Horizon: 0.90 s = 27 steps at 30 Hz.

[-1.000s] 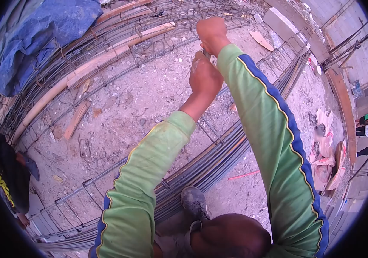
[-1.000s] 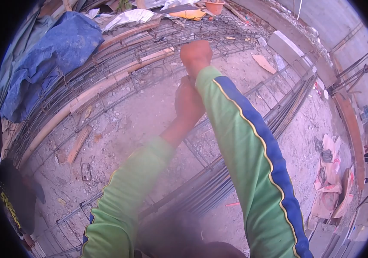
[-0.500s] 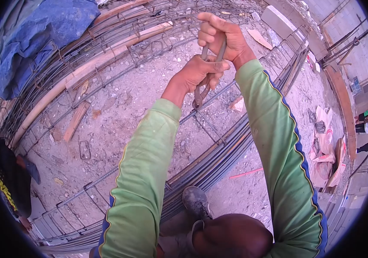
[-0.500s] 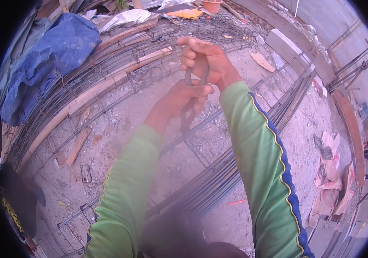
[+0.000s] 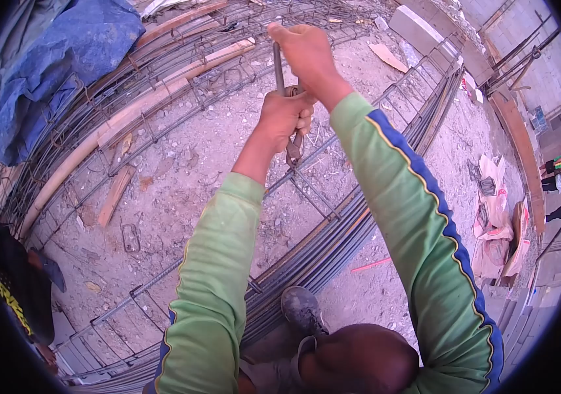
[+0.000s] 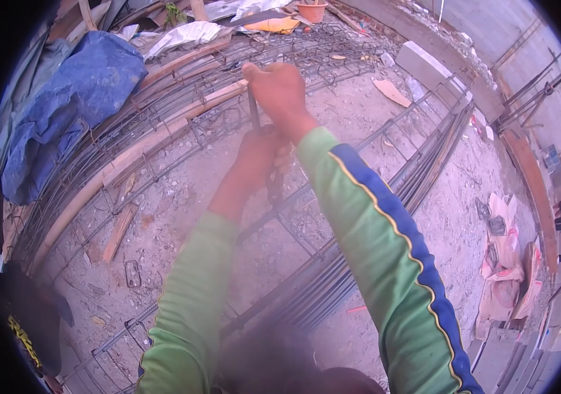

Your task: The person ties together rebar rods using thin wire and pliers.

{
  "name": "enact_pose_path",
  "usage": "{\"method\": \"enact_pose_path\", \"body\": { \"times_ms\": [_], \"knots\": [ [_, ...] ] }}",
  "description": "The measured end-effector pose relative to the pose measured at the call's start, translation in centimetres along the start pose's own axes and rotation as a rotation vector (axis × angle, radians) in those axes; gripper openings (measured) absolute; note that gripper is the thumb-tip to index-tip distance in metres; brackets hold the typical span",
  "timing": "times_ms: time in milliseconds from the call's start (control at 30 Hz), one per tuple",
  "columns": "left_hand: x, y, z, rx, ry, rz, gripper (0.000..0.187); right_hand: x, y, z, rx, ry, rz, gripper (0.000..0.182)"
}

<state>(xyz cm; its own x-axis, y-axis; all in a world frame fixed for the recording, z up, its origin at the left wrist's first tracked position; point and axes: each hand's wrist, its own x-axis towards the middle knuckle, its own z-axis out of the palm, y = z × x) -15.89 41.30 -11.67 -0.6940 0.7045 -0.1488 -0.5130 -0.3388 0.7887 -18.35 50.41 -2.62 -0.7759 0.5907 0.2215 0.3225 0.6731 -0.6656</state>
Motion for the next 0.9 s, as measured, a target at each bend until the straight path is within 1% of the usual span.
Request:
{"method": "enact_pose_path", "body": {
  "times_ms": [33, 67, 100, 133, 167, 200, 233, 267, 300, 333, 367, 400, 433, 467, 533, 567, 600, 633, 667, 700, 733, 767, 800, 833, 867, 900],
  "knots": [
    [-0.3, 0.1, -0.9, 0.002, 0.002, 0.004, 0.023, 0.2, 0.6, -0.9, 0.463, -0.248, 0.109, 0.049],
    [-0.4, 0.1, -1.5, -0.074, -0.165, -0.018, 0.025, 0.4, 1.0, -1.3, 0.923, -0.498, 0.217, 0.054],
    [-0.5, 0.1, -1.6, -0.150, -0.337, -0.047, 0.028, 0.2, 1.1, -1.5, 0.923, -0.493, 0.218, 0.054],
    [-0.4, 0.0, -1.6, -0.122, -0.377, -0.088, 0.030, -0.1, 1.4, -1.7, 1.080, -0.627, 0.109, 0.051],
    [-0.3, 0.1, -1.6, -0.121, -0.386, -0.092, 0.030, -0.2, 1.7, -2.1, 1.231, -0.761, -0.009, 0.049],
    [-0.4, 0.4, -1.4, -0.041, -0.383, -0.117, 0.033, 0.0, 2.1, -2.2, 1.229, -0.752, -0.010, 0.049],
    [-0.5, 0.6, -1.0, 0.041, -0.382, -0.140, 0.036, 0.1, 2.4, -2.3, 1.199, -0.748, 0.009, 0.045],
    [-0.6, 0.7, -0.5, 0.045, -0.392, -0.139, 0.036, 0.3, 2.8, -2.5, 1.169, -0.744, 0.025, 0.041],
    [-0.9, 0.5, 0.0, 0.046, -0.294, -0.039, 0.038, 0.2, 2.9, -2.8, 1.141, -0.742, 0.043, 0.038],
    [-1.3, 0.1, 0.4, 0.045, -0.193, 0.055, 0.042, 0.0, 2.2, -2.0, 0.878, -0.426, 0.145, 0.037],
    [-1.5, -0.2, 0.7, 0.046, -0.196, 0.048, 0.042, 0.1, 2.1, -1.3, 0.880, -0.421, 0.151, 0.037],
    [-1.8, -0.4, 1.1, 0.246, -0.098, 0.145, 0.046, 0.5, 2.7, -0.4, 0.471, -0.099, 0.057, 0.040],
    [-2.4, -0.2, 1.9, 0.447, -0.003, 0.243, 0.049, 0.0, 1.9, -0.4, 0.053, 0.216, -0.033, 0.044],
    [-3.3, -0.5, 3.3, 0.349, 0.004, 0.398, 0.040, -0.5, 1.1, -0.7, 0.171, 0.220, 0.181, 0.047],
    [-2.0, -1.5, 2.7, 0.790, 0.291, 0.463, 0.027, -1.3, 0.4, -0.5, 0.146, 0.201, 0.064, 0.052],
    [-0.6, -2.7, 1.7, 0.660, 0.287, 0.526, 0.017, -2.7, -0.9, -1.4, 0.177, 0.215, 0.035, 0.055],
    [-0.6, -1.8, 1.6, 0.412, 0.213, 0.303, 0.018, -2.9, -1.2, -1.4, 0.116, 0.248, -0.021, 0.055],
    [-0.1, -2.4, 2.4, 0.464, 0.244, 0.386, 0.012, -2.4, -0.9, -3.3, 0.184, 0.168, 0.027, 0.053],
    [-1.7, -0.6, 1.0, 0.229, 0.202, 0.207, 0.009, -3.0, -1.6, -1.8, 0.498, 0.043, 0.008, 0.049],
    [-0.7, -1.8, -3.1, -0.129, -0.119, 0.126, 0.012, -3.3, -1.7, -1.4, 0.710, -0.057, -0.014, 0.048],
    [0.5, -3.2, -6.0, -0.331, -0.279, 0.058, 0.026, -3.9, -1.9, -1.4, 0.755, -0.118, -0.013, 0.043],
    [0.3, -3.0, -6.8, -0.313, -0.307, 0.035, 0.036, -5.1, -1.8, -0.4, 0.605, 0.116, -0.155, 0.043],
    [1.7, -4.8, -9.8, -0.388, -0.285, 0.084, 0.050, -6.1, -1.8, -0.3, 0.500, 0.308, -0.235, 0.047],
    [2.3, -5.2, -11.7, -0.436, -0.503, 0.035, 0.050, -6.7, -1.5, 0.2, 0.393, 0.487, -0.313, 0.052],
    [2.0, -5.1, -11.8, -0.515, -0.450, -0.025, 0.047, -6.6, -0.6, 2.1, 0.435, 0.514, -0.367, 0.045],
    [1.9, -4.6, -10.2, -0.519, -0.475, -0.041, 0.047, -6.1, 0.5, 3.3, 0.481, 0.533, -0.421, 0.038]
  ]
}}
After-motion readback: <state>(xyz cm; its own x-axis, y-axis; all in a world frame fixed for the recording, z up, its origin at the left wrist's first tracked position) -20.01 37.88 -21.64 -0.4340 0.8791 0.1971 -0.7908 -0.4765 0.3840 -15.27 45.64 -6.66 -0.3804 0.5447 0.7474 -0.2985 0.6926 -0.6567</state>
